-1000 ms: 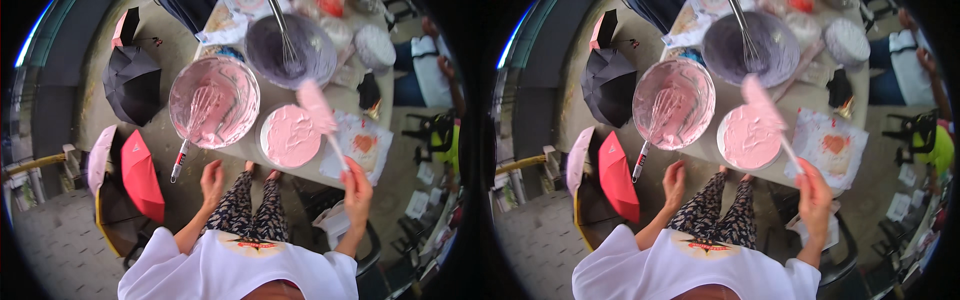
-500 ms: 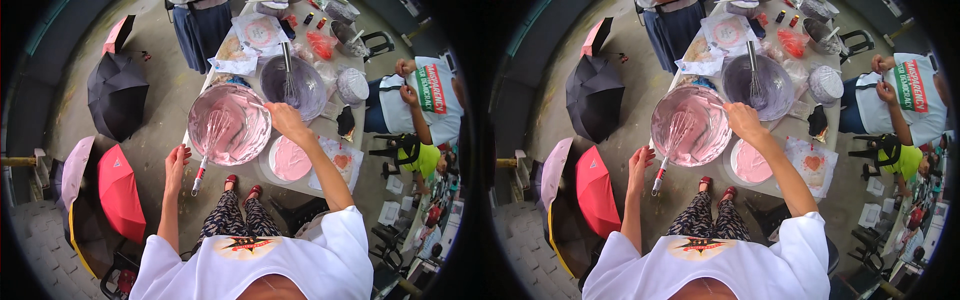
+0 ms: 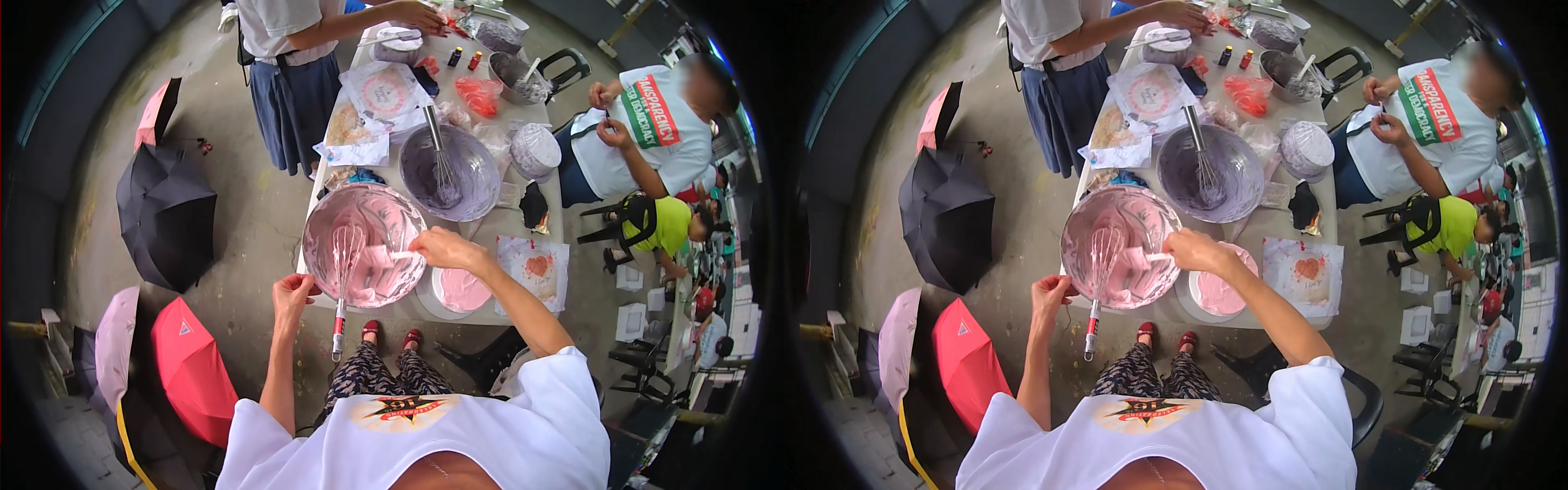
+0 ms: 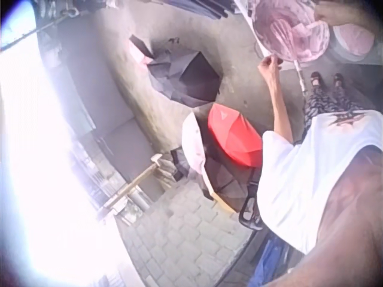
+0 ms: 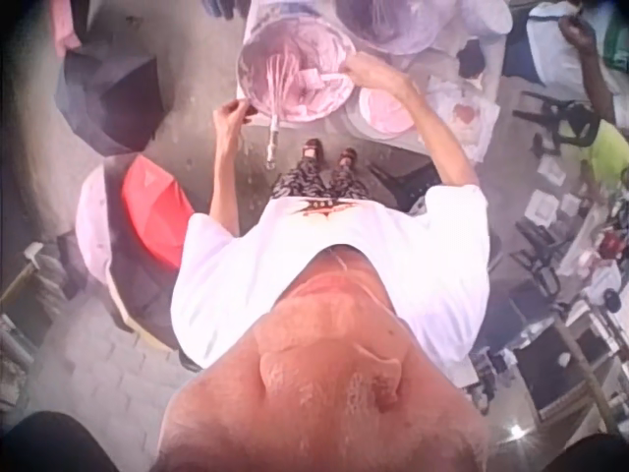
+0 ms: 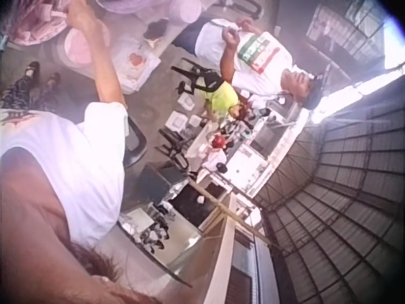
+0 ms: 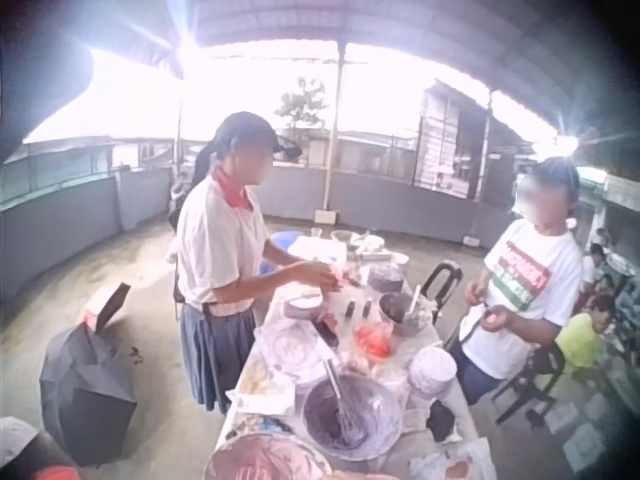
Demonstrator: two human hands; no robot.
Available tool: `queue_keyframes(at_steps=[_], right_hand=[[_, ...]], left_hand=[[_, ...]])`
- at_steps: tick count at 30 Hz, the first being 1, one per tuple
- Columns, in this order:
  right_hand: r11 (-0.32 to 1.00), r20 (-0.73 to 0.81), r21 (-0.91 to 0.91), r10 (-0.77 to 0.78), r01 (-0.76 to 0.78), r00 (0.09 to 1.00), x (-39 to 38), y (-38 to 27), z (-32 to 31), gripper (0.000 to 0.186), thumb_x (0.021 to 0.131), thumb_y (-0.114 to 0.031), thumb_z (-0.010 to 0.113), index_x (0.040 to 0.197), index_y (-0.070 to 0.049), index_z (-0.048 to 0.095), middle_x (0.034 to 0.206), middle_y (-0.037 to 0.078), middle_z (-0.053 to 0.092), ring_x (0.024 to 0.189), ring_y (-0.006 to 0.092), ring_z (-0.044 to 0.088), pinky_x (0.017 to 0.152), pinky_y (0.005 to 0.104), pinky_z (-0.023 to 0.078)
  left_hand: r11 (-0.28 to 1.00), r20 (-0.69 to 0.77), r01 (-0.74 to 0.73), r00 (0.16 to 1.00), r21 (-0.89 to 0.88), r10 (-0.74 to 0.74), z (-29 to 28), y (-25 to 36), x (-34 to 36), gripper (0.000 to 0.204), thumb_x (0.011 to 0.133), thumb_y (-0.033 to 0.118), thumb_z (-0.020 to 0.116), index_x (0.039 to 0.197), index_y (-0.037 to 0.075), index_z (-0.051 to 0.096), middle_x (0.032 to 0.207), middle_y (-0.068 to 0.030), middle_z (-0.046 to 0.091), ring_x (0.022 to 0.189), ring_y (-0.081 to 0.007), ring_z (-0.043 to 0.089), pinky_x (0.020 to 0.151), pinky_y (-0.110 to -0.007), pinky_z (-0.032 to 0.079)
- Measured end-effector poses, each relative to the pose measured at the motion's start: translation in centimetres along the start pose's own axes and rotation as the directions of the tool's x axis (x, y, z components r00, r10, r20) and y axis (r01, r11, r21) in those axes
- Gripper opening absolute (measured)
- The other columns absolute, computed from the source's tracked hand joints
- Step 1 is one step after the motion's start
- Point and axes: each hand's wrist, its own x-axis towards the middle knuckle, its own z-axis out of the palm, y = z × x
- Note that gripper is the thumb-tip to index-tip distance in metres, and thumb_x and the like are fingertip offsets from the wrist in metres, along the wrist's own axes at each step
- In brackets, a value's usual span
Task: The person spreads pink frosting onto the top and sides of a small white cake using a spatula.
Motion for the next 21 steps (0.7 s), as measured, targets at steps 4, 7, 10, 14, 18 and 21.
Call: queue_keyframes(at_steps=[4,7,10,14,18,21], right_hand=[[0.994,0.109,0.004,-0.106,0.106,0.988,-0.7,-0.4,-0.2,0.026,0.076,-0.007,0.051,0.098,-0.008,0.065,0.092,0.017,0.063,0.09,0.0321,0.06,0.077,0.0399,0.046],[0.991,0.193,-0.011,-0.127,0.131,0.973,-1.1,-1.3,-2.6,0.027,0.077,-0.007,0.051,0.101,-0.008,0.064,0.09,0.017,0.064,0.088,0.031,0.06,0.075,0.0384,0.047],[0.988,0.19,-0.095,-0.101,0.12,0.977,-0.6,-1.2,-4.6,0.026,0.077,-0.008,0.052,0.099,-0.008,0.065,0.09,0.015,0.064,0.086,0.0303,0.061,0.074,0.0388,0.047],[0.945,-0.016,-0.318,-0.084,0.074,0.996,0.8,-1.3,-3.8,0.022,0.071,-0.004,0.055,0.091,-0.004,0.065,0.083,0.018,0.063,0.083,0.0333,0.061,0.069,0.0416,0.047],[0.89,-0.068,-0.443,-0.156,0.11,0.985,1.3,-2.1,-2.6,0.016,0.066,-0.003,0.057,0.081,-0.003,0.064,0.079,0.018,0.063,0.08,0.0347,0.061,0.064,0.0435,0.048],[0.902,-0.031,-0.422,-0.109,0.086,0.994,1.5,-2.4,-2.0,0.019,0.067,-0.003,0.057,0.084,-0.005,0.064,0.082,0.018,0.063,0.081,0.0331,0.061,0.065,0.0422,0.048]], left_hand=[[0.999,0.011,0.022,1.0,0.026,-0.022,0.3,0.8,0.3,0.021,0.081,0.023,0.061,0.08,0.002,0.063,0.071,-0.0057,0.066,0.064,-0.0129,0.065,0.05,-0.021,0.045],[0.999,0.028,0.022,0.999,0.024,-0.023,0.4,0.3,0.7,0.02,0.081,0.021,0.061,0.082,0.001,0.062,0.071,-0.0061,0.066,0.065,-0.0143,0.065,0.049,-0.02,0.045],[1.0,0.042,0.025,0.999,0.008,-0.025,0.2,0.7,0.4,0.02,0.081,0.02,0.06,0.082,0.0,0.061,0.072,-0.0071,0.065,0.066,-0.0153,0.066,0.049,-0.02,0.045],[0.999,0.038,0.043,0.998,0.001,-0.043,-0.2,0.8,0.2,0.021,0.081,0.02,0.06,0.081,-0.001,0.06,0.071,-0.0081,0.065,0.065,-0.0162,0.066,0.048,-0.02,0.046],[0.999,0.029,0.043,0.999,-0.016,-0.042,0.2,1.0,-0.1,0.02,0.081,0.019,0.06,0.081,-0.001,0.06,0.071,-0.0087,0.064,0.063,-0.0167,0.066,0.047,-0.02,0.047],[0.999,0.032,0.031,0.999,-0.044,-0.03,0.3,0.9,0.3,0.02,0.081,0.017,0.06,0.082,-0.003,0.061,0.071,-0.0089,0.065,0.063,-0.0168,0.066,0.048,-0.02,0.049]])
